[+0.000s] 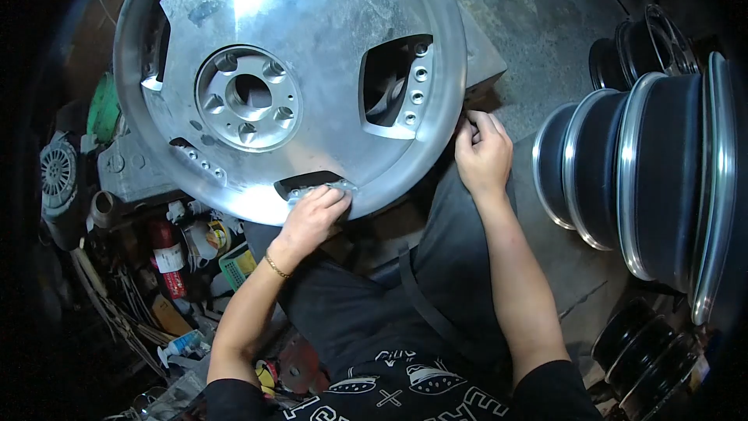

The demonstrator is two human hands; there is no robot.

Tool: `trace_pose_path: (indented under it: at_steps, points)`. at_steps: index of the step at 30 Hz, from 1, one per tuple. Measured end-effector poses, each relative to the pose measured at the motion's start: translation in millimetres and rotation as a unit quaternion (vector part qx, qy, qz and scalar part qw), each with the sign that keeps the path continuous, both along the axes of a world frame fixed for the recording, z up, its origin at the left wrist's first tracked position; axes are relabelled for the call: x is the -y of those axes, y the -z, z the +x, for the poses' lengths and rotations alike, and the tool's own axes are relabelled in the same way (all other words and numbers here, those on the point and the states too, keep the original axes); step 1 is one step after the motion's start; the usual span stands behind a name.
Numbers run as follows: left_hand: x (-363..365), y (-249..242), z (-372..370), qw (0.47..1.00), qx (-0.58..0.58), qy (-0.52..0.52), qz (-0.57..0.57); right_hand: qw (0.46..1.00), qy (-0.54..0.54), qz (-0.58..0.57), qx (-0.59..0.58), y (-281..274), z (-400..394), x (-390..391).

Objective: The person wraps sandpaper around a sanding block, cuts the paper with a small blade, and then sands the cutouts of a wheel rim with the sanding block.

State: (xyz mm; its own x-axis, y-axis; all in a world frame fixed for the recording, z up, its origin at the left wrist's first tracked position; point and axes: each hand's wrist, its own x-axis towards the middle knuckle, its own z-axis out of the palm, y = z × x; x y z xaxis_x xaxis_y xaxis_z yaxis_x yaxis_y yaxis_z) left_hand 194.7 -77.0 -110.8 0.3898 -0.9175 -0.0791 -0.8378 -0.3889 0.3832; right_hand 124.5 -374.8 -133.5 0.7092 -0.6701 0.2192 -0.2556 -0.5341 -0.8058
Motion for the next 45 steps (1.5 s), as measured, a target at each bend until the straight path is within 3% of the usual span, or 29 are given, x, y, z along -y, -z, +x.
trace_pose_path:
  at_steps: [18,45]
  points:
    - [2.6,-0.2,-1.8,1.0,-0.005,0.001,0.026,0.999,-0.004,-0.015,-0.029,-3.1,5.7,-5.4]
    - [14.7,0.9,-5.7,0.999,0.007,-0.034,-0.035,1.0,-0.016,0.008,-0.009,5.5,11.9,-6.9]
